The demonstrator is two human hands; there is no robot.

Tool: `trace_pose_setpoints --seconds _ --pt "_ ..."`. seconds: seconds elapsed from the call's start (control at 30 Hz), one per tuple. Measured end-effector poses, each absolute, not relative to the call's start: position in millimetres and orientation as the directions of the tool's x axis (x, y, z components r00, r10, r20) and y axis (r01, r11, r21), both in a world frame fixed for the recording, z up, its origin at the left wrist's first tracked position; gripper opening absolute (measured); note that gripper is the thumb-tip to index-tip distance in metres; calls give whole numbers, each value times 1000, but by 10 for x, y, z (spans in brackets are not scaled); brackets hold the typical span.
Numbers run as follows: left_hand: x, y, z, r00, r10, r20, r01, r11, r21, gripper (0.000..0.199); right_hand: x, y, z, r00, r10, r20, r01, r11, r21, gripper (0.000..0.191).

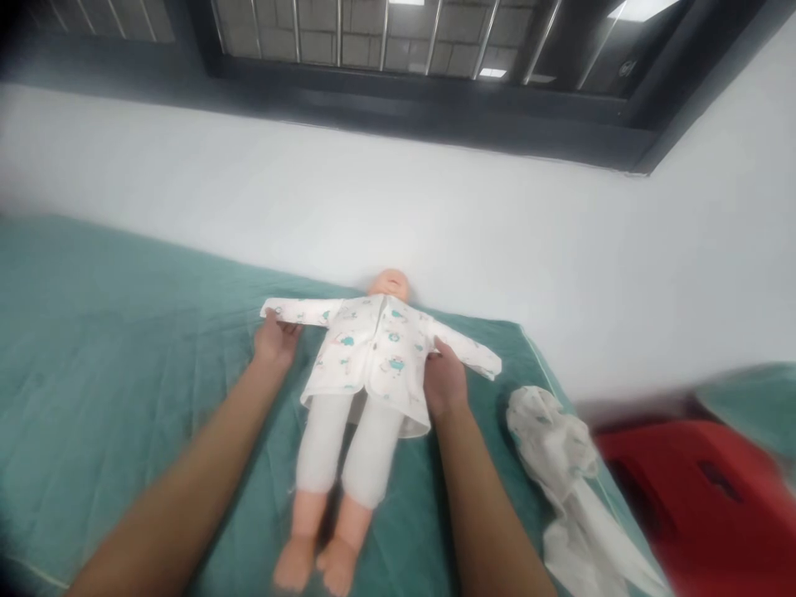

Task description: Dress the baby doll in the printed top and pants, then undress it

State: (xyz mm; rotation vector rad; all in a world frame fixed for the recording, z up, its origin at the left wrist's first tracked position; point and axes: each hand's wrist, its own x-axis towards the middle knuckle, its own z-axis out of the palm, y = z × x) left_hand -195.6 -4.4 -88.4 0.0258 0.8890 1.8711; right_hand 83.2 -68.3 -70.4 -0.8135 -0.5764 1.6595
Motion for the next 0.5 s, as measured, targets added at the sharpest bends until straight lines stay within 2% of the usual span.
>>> trace_pose_setpoints --seconds 0.2,0.37,0.5 --pt "-2064 22 -922 -588 723 -362 -729 -280 625 19 929 -615 -811 -103 979 -178 -594 -204 -778 24" --pt "-2113 -15 -882 -652 682 -331 -680 -335 652 20 1101 -523 -897 123 978 -167 -695 -35 -718 10" --pt "-2136 -41 -864 -687 660 -304 -635 -342 692 25 1222 -555 -835 277 933 -229 -741 56 -669 12"
